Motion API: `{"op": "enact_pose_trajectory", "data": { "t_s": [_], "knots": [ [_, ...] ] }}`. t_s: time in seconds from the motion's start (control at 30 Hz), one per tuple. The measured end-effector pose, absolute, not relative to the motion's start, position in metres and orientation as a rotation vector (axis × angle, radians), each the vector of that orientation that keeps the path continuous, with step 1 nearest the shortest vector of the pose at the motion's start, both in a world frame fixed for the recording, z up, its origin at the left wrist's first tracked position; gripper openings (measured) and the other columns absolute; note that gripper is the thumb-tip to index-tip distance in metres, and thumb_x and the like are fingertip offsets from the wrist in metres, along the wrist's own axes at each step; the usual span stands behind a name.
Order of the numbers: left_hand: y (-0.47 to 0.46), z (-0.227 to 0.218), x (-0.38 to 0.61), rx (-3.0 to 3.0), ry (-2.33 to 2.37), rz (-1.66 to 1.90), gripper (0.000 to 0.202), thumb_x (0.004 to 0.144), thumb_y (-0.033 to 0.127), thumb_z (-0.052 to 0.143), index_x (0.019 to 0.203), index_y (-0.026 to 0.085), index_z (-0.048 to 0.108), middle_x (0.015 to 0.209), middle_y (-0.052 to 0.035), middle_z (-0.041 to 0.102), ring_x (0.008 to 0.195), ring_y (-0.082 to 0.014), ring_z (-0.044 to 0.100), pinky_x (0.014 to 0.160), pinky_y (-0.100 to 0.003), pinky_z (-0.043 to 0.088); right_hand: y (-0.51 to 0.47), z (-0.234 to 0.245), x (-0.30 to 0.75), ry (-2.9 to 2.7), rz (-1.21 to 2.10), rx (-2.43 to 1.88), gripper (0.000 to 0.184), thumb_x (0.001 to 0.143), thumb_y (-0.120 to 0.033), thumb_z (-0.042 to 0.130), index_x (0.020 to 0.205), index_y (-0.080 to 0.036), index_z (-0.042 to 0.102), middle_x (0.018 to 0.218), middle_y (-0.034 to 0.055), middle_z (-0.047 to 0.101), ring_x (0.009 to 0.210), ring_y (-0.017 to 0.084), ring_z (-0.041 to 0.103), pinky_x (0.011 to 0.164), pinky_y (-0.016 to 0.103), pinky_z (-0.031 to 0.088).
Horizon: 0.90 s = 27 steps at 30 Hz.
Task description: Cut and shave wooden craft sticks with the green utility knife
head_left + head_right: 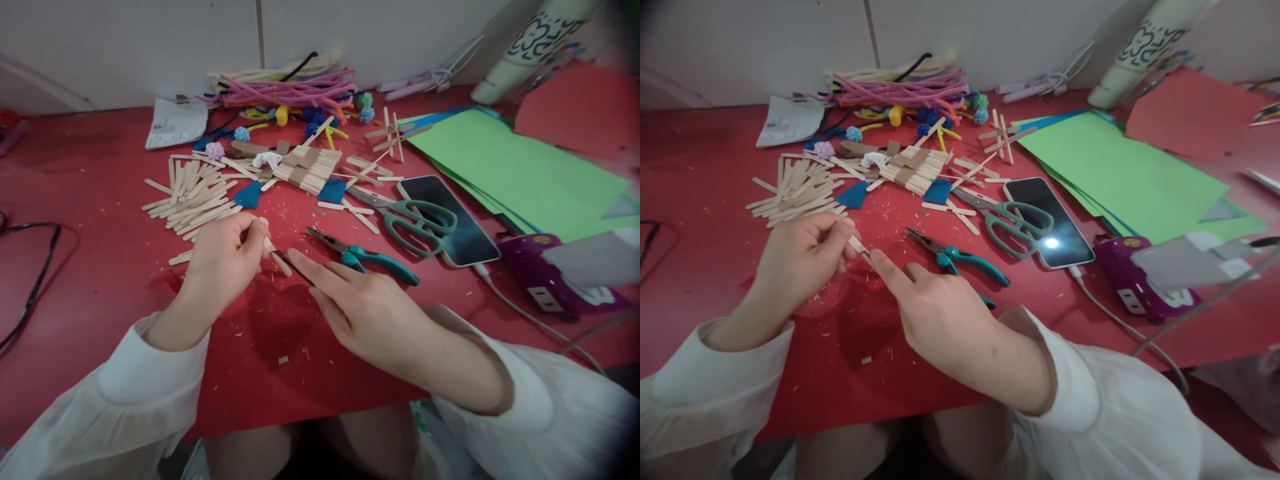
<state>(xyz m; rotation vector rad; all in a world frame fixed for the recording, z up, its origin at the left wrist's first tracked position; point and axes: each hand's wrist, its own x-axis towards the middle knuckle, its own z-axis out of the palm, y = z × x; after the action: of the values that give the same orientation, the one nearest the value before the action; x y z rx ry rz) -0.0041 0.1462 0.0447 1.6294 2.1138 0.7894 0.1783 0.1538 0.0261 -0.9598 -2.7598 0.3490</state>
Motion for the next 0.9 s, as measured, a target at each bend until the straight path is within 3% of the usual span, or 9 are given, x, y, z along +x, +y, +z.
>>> {"op": "enact_pose_trajectory", "data": {
  "t_s": [0.67, 0.9],
  "knots": [
    [0.145, 0.045, -0.002, 1.625, 2.135, 0.762, 0.034, 0.085, 0.031, 0.043, 0.056, 0.019, 0.055, 0.044, 0.0041, 0.054, 0.042, -0.0098, 0.049, 0.048, -0.023, 0.037, 0.15, 0.028, 0.174, -2.884, 0.171, -0.947, 0.059, 0.081, -0.005, 0.037, 0.14, -0.012, 0.037, 0.082, 0.0092, 0.066, 0.057, 0.014, 0.058, 0.051, 0.024, 0.045],
    [0.147, 0.044, -0.005, 1.619, 2.122, 0.751, 0.033, 0.085, 0.029, 0.043, 0.056, 0.02, 0.055, 0.044, 0.004, 0.055, 0.043, -0.0099, 0.051, 0.049, -0.022, 0.038, 0.148, 0.034, 0.165, -3.017, 0.133, -0.985, 0.064, 0.079, -0.004, 0.041, 0.142, -0.011, 0.032, 0.094, 0.0141, 0.067, 0.062, 0.017, 0.062, 0.052, 0.026, 0.048]
  ]
}}
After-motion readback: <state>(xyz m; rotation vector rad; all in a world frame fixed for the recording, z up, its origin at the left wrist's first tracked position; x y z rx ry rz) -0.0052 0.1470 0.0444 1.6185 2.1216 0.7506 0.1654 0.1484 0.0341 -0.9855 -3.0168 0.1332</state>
